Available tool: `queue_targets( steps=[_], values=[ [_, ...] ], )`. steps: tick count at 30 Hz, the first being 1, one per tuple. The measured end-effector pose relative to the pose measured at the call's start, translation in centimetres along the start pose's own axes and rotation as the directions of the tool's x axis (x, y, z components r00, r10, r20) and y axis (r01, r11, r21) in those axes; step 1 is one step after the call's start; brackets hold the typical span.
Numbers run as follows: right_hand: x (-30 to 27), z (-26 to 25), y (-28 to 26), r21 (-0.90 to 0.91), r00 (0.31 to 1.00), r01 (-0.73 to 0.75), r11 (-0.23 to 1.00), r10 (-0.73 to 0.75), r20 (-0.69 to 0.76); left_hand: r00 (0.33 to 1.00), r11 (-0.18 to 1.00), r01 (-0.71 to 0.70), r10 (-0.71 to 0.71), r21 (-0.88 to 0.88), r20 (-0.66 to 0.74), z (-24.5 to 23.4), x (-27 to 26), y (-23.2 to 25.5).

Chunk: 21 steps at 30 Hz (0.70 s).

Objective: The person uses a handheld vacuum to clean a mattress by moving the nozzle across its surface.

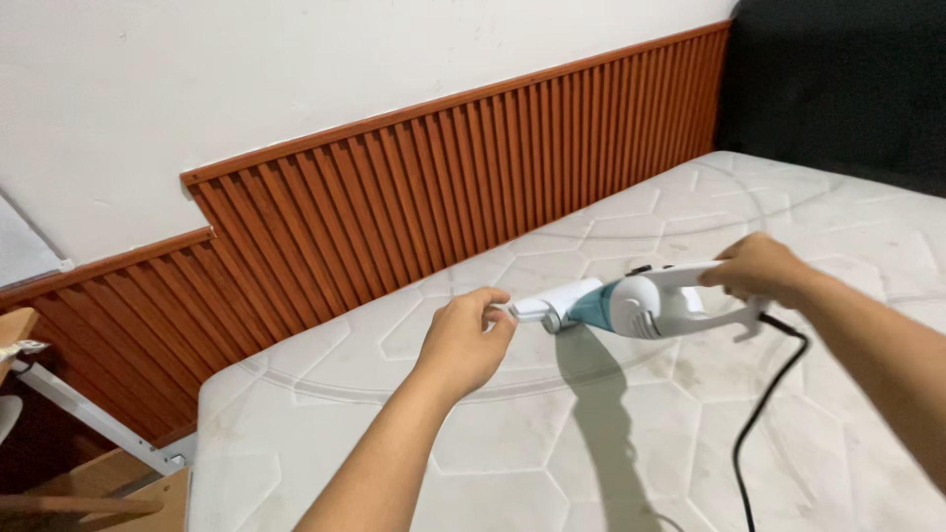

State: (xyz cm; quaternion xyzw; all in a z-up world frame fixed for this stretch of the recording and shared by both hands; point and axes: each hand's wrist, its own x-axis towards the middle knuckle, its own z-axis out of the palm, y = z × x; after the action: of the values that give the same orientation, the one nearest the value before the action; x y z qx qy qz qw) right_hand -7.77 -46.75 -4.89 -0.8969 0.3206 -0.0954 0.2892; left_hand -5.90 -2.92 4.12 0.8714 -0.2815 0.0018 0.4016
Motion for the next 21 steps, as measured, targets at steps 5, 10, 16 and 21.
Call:
queue_targets(
  steps=[5, 10, 16, 21],
  values=[
    [-3.2, -4.9, 1.3, 0.003, 0.998, -0.054, 0.999, 0.054, 0.033, 0.999, 0.999, -0.041, 0.041, -0.002, 0.014, 1.4, -0.5, 2.8],
    [-6.3, -3.8, -0.7, -0.021, 1.0, 0.001, 1.0, -0.001, 0.008, 0.996, 0.997, -0.078, 0.077, 0.005, 0.05, 2.8, -1.2, 4.5],
    [-5.7, 0.0, -3.8, 0.084, 0.999, 0.033, 0.996, -0.029, -0.044, 0.996, 0.998, -0.064, 0.062, 0.025, 0.063, 3.7, 0.6, 3.5],
    [-1.7, 3.7, -6.5, 0.107, 0.995, 0.054, 0.993, -0.044, -0.087, 0.998, 1.0, -0.015, 0.014, 0.024, 0.06, 4.4, 3.7, 0.7]
  ],
)
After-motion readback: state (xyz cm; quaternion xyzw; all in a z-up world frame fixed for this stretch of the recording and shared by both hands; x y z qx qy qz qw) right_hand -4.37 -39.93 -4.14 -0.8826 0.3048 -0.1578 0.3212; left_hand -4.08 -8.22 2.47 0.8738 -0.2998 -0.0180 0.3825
